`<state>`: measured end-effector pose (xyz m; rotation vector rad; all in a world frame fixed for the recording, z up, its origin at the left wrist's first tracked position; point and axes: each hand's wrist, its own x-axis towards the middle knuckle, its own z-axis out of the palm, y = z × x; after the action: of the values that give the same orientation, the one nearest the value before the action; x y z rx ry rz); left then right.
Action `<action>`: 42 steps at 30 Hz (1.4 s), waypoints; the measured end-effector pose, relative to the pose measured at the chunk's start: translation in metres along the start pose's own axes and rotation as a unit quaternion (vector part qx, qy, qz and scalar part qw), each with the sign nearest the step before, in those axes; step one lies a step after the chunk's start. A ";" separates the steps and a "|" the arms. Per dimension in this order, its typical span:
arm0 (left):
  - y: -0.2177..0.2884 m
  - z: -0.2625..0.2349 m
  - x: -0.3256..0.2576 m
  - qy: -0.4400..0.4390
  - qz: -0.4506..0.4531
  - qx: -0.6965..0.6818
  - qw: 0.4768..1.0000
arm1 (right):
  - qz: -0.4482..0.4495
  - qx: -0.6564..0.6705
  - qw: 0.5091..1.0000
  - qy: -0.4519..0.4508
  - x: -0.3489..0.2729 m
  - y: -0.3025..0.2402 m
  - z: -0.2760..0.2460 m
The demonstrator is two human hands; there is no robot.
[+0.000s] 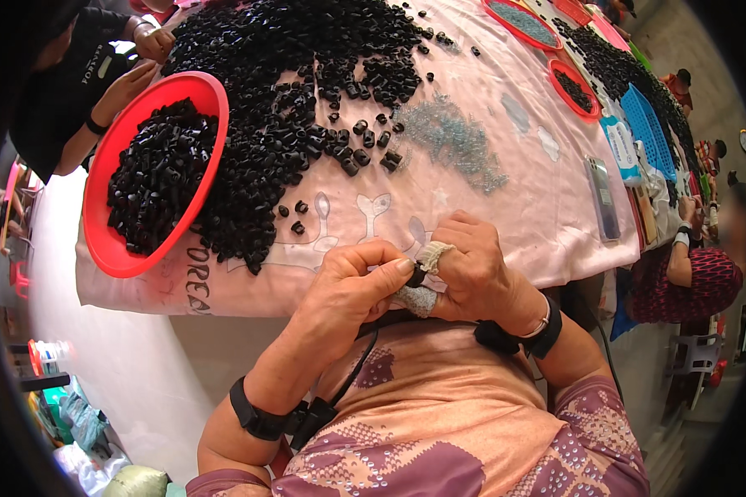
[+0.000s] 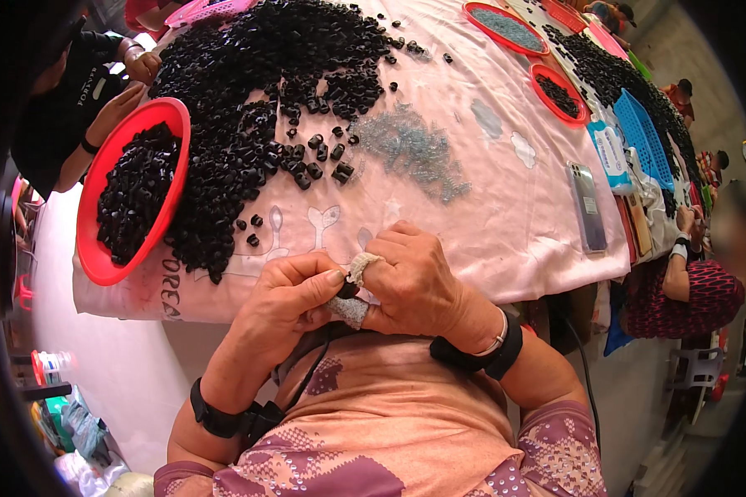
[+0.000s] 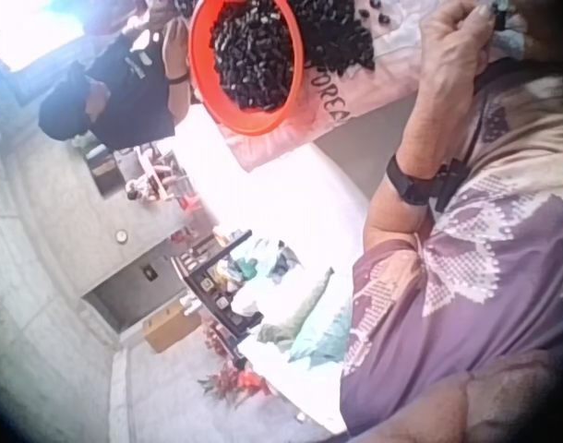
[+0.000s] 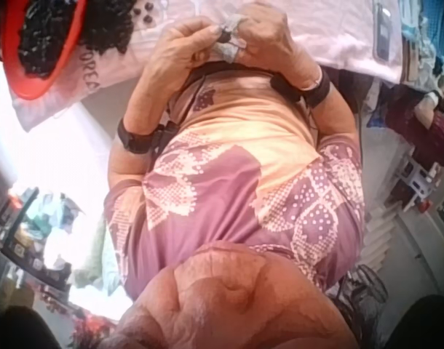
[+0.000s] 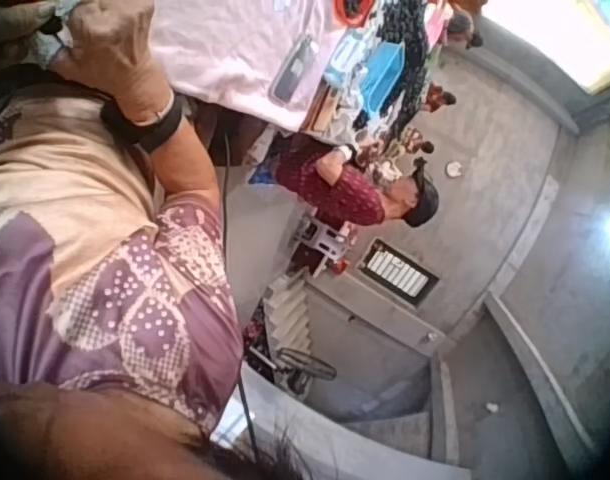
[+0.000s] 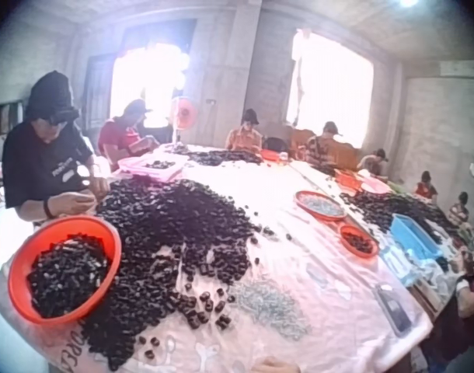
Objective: Assembling small plastic parts by inserting decorative stones into black housings.
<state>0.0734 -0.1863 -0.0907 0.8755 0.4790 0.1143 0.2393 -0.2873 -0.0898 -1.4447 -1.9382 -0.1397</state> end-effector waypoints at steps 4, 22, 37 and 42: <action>0.004 0.006 -0.002 0.005 -0.016 0.023 1.000 | -0.005 0.029 0.999 -0.021 0.001 0.001 -0.002; 0.011 0.008 -0.006 -0.036 0.007 -0.152 0.988 | 0.426 0.415 0.804 -0.008 0.003 0.002 -0.006; 0.010 0.005 -0.003 0.013 -0.033 -0.087 0.996 | 0.169 -0.082 0.974 -0.130 0.078 0.032 0.034; 0.011 0.008 -0.004 0.025 -0.023 -0.002 0.999 | 0.136 -0.115 0.974 -0.138 0.074 0.034 0.035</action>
<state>0.0741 -0.1863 -0.0766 0.8588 0.5462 0.0947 0.2434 -0.1990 -0.0836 -1.9568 -1.9653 -0.0392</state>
